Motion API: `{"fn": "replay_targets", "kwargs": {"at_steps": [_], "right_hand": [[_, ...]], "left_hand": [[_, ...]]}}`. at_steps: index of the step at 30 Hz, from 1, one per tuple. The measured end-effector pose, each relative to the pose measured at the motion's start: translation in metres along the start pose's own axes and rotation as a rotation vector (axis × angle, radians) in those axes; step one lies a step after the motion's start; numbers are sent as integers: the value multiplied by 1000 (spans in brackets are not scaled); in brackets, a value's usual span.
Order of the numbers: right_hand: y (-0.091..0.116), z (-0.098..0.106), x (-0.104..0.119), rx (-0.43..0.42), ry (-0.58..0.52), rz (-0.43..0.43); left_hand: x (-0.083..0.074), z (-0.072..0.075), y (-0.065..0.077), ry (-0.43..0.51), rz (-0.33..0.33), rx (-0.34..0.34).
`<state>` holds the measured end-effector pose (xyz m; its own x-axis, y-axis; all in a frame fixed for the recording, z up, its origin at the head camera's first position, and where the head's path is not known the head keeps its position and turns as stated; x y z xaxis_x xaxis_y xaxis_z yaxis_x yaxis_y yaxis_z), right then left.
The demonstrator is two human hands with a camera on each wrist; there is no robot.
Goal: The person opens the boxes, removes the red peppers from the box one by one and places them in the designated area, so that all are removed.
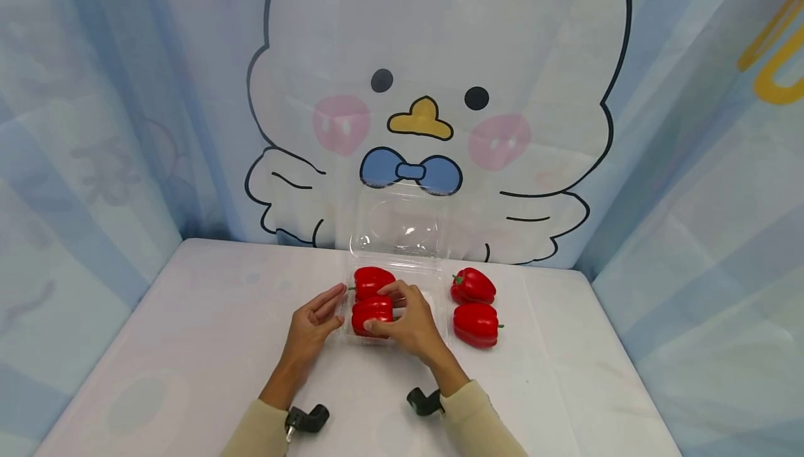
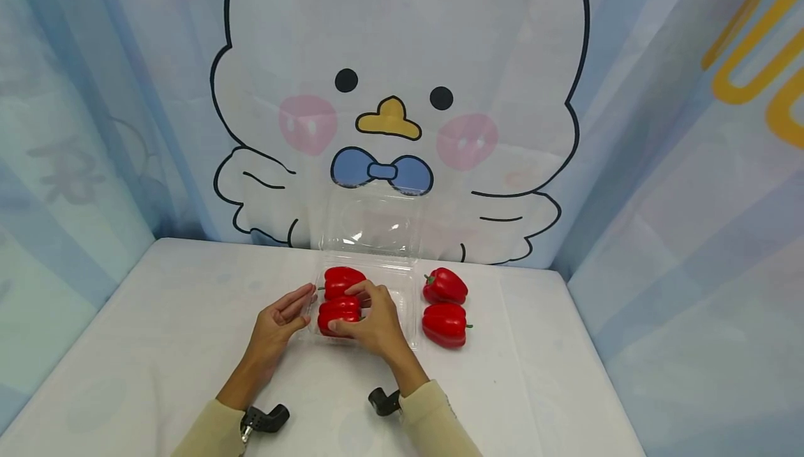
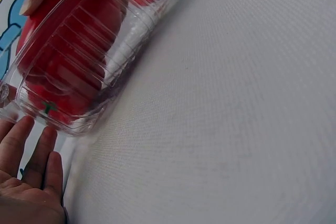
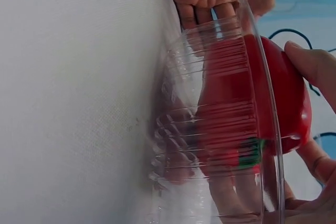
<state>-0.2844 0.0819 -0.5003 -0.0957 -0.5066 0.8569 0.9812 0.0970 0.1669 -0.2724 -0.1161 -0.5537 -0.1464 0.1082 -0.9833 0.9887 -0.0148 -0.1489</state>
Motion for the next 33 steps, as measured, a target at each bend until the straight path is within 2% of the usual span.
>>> {"fn": "replay_targets", "kwargs": {"at_steps": [19,33], "right_hand": [[6,27,8,-20,-58,-29],[6,55,12,-58,-129,-1]], "left_hand": [[-5,-3,-1,4,-38,4],[2,-1,0,9,18,-5]]}}
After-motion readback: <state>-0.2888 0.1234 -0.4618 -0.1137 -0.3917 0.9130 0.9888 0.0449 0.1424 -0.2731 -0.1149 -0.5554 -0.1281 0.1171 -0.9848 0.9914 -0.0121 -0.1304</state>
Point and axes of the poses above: each hand's wrist, its own y-axis away from the middle knuckle, its own z-axis out of the back of the hand, x = y × z, the point moved 9 cm from there along -y, towards the middle knuckle, and after that the axes turned 11 degrees about -z, right-handed, at the moved point
